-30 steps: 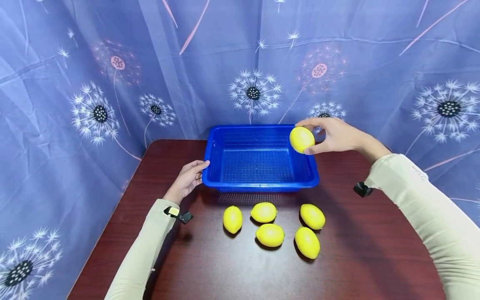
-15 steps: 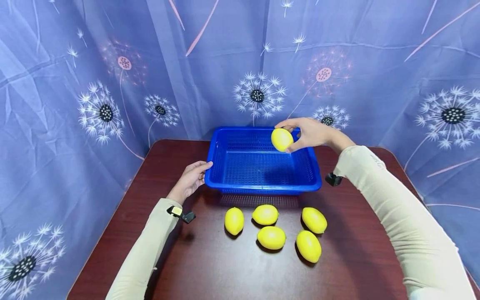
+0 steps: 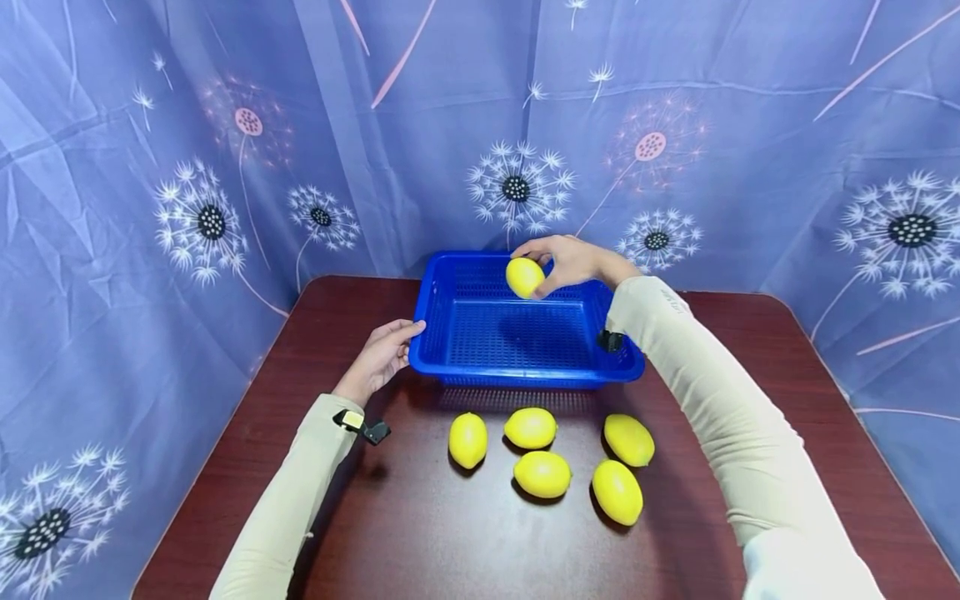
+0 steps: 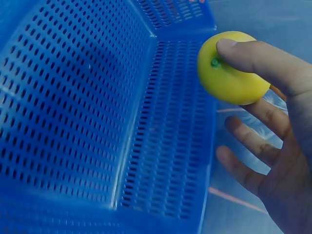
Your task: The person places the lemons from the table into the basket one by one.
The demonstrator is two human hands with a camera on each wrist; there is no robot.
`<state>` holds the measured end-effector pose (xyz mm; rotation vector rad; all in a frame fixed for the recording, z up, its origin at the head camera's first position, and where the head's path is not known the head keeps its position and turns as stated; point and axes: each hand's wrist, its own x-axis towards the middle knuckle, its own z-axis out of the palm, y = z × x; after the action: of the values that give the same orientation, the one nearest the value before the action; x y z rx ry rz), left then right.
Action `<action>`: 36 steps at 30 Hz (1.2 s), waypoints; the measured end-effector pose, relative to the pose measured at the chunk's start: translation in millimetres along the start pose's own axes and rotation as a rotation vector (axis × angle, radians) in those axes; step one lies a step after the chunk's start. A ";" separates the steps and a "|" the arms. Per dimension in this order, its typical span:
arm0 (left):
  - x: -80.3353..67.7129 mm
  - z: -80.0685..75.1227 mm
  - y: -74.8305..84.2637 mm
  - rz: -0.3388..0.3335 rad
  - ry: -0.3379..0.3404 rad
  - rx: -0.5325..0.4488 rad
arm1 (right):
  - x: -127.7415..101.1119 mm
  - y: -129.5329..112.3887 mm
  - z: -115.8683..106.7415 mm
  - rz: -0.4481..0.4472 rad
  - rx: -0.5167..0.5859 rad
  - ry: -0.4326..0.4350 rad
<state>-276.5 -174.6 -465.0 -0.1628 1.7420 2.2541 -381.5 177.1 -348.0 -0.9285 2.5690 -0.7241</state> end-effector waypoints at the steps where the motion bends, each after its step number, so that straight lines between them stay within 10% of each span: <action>1: -0.3 0.3 0.7 -0.002 0.004 -0.002 | 5.0 0.1 2.2 0.000 0.001 -0.010; 36: 0.9 -1.4 -1.9 0.000 -0.001 -0.019 | 78.8 8.2 87.5 0.147 -0.045 -0.086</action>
<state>-277.0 -175.4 -467.3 -0.1649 1.7207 2.2707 -404.9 99.5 -433.8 -0.7566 2.5547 -0.5744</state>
